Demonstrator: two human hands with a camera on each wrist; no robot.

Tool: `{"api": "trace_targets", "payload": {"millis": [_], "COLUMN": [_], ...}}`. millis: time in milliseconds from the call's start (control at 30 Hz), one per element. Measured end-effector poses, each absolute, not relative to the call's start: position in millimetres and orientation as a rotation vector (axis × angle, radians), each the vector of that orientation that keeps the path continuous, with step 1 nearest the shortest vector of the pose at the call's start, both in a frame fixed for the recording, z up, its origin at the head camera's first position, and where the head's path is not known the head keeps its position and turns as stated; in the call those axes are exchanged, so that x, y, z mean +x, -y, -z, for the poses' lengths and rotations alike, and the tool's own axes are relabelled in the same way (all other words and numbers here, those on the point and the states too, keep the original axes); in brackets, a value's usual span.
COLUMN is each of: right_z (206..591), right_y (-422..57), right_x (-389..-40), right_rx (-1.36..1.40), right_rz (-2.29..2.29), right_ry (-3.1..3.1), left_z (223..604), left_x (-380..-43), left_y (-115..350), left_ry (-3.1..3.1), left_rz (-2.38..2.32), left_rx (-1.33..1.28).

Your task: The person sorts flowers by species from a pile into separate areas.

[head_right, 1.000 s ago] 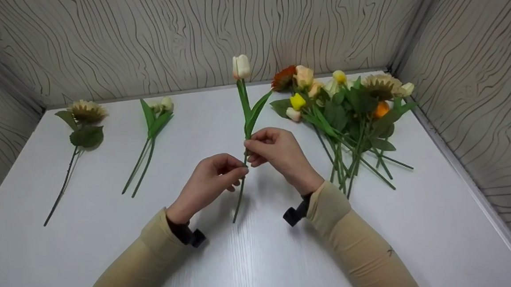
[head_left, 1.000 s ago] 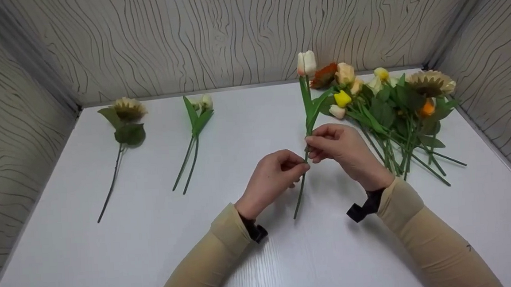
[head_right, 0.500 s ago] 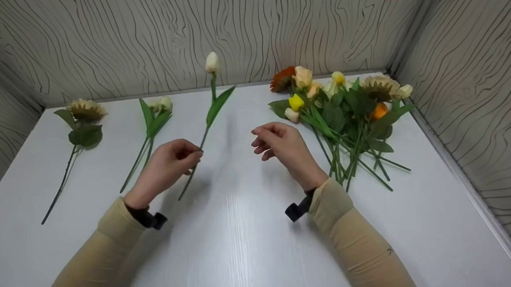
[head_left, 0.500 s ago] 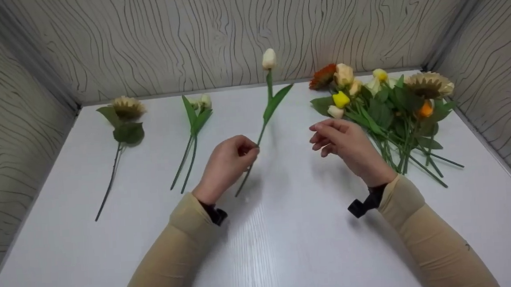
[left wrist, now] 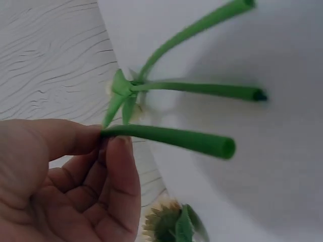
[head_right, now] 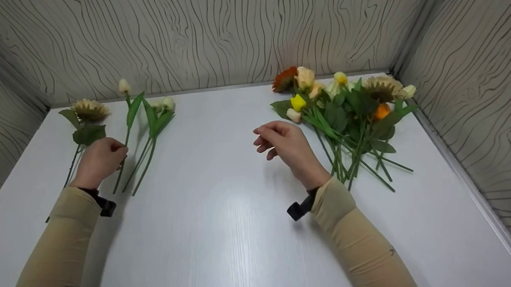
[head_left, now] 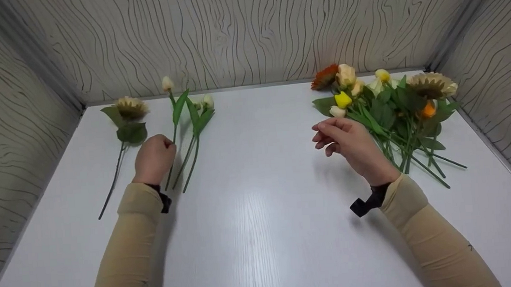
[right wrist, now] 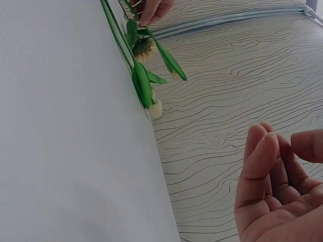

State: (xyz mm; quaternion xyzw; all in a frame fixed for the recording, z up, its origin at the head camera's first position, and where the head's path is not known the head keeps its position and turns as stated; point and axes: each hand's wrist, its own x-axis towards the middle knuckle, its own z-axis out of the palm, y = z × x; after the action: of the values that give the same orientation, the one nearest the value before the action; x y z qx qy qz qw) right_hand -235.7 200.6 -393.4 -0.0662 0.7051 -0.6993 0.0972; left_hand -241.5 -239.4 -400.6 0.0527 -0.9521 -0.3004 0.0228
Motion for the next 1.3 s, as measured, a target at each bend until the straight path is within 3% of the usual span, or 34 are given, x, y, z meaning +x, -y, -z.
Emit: {"api": "trace_targets", "payload": {"millis": [300, 1000, 1167, 1300], "right_z": [393.2, 397.6, 400.4, 400.8], "right_y": [-202.5, -210.4, -222.2, -238.6], "right_x": [-235.7, -240.9, -248.1, -253.7], "right_rx": [-0.233, -0.196, -0.155, -0.090], "right_rz": [2.087, 2.053, 1.922, 1.793], "right_ry": [-2.077, -2.119, -2.265, -2.392], "left_z": [419.6, 410.4, 403.6, 405.1], "left_x": [-247.0, -248.5, -247.2, -235.9], "left_y": [243.8, 222.5, 183.7, 138.9], "left_ry": [3.041, 3.038, 2.895, 2.818], "left_rz": [0.840, 0.924, 0.796, 0.677], "left_rx": [0.189, 0.107, -0.102, -0.487]}}
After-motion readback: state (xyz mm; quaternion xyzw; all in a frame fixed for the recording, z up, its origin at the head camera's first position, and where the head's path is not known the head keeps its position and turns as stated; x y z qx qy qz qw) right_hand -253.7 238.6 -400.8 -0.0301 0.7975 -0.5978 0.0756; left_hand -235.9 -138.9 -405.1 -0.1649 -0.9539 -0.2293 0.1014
